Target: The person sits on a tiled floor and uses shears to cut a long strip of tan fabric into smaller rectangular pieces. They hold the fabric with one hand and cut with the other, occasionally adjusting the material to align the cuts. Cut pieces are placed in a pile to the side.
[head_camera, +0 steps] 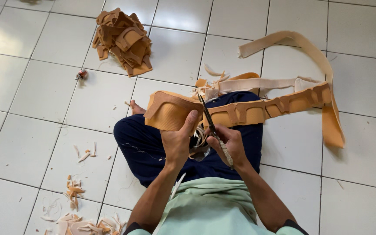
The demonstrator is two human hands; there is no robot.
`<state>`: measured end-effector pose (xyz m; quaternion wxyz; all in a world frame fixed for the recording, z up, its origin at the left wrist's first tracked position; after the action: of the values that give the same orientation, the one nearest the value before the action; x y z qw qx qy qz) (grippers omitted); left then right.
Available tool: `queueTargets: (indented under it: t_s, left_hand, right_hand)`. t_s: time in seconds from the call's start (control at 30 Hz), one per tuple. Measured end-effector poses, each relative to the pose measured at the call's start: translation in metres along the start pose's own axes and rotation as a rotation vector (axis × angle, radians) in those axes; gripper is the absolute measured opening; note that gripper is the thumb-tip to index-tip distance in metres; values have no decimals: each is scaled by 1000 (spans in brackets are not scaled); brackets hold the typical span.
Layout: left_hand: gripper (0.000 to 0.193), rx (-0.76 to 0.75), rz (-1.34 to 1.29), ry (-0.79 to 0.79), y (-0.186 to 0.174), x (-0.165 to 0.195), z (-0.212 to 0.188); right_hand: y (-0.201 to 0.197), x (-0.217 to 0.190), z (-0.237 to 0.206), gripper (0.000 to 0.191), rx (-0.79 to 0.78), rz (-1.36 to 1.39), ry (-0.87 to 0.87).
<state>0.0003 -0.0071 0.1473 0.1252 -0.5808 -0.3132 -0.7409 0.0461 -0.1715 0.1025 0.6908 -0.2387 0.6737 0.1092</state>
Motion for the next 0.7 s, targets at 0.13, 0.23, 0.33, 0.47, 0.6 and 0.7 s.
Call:
queueTargets:
  t_s: [0.13,0.23,0.33,0.47,0.6,0.7]
  left_hand:
    - [36,2,46,11,4,5,1]
    - [34,6,-3,-22,5,3,0]
    - [33,-17,-26,-22,6,4,-1]
    - [33,-26,-5,-50,7,4,-3]
    - [31,-53,12,2,11,6,-1]
    - [30,-61,39,24,12,6,-1]
  right_hand:
    - [-2,1,1,56,32,-29,5]
    - [-4,-2,0,58,58,1,-37]
    - [-6,-3,2,58,23,-6,-42]
    - [-6,-5,4,58,-14,-10,-26]
    - [-4,-6,4,58,11,5,-30]
    - [-3,-6,5,57,37,-17,-46]
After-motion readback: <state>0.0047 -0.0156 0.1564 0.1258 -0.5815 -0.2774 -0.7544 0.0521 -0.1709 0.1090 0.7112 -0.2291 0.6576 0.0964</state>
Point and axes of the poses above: each hand's wrist, its own z-axis towards the middle knuckle, its own y-axis out of the palm, x = y × z, the point moved 7 cm from there along z, towards the middle knuckle, and after that the axes turned 9 degrees about y, right-handed, at the moved point
